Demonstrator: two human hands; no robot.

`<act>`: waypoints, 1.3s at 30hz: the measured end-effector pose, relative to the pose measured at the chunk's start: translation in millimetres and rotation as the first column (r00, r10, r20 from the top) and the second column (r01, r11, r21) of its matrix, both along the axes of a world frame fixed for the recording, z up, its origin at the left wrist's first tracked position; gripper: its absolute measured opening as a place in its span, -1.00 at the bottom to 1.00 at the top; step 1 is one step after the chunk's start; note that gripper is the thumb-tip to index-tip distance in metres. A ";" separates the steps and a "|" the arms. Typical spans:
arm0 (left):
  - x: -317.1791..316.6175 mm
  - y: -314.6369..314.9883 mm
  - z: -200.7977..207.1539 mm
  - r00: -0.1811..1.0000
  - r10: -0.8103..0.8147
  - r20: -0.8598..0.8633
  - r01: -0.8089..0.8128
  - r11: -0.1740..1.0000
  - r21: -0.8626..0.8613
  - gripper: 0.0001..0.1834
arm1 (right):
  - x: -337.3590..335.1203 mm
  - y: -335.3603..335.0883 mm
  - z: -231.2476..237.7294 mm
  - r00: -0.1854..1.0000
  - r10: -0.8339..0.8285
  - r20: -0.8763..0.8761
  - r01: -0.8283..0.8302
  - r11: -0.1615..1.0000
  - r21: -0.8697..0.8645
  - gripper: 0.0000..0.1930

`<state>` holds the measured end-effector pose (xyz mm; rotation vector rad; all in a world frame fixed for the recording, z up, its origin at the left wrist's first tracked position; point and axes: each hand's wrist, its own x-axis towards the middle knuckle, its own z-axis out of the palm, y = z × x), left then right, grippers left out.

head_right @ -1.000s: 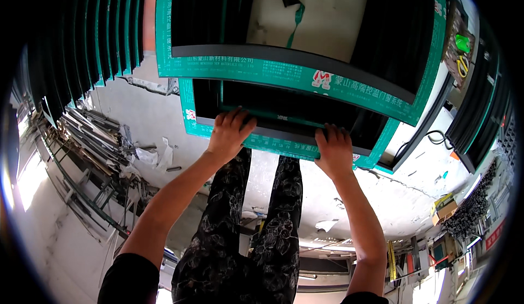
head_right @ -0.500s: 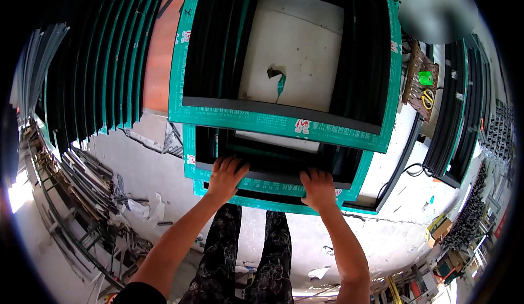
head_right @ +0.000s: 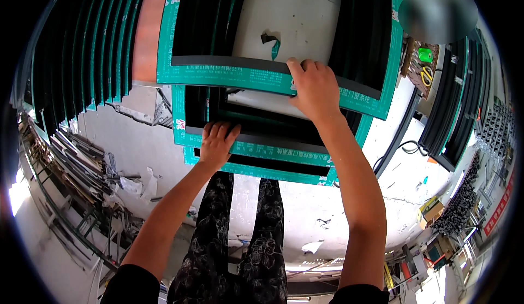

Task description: The person moves and stacks several green metal frames, measures one frame using a tape measure, and then uses a circular saw machine to cut a metal strip.

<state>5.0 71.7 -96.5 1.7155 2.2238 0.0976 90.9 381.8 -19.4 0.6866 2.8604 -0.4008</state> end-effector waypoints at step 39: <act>-13.5 9.4 -5.0 0.986 0.105 -0.133 -0.106 0.994 -0.005 -0.54 | 51.1 -77.2 10.2 0.996 -0.025 0.083 0.023 1.000 0.021 -0.11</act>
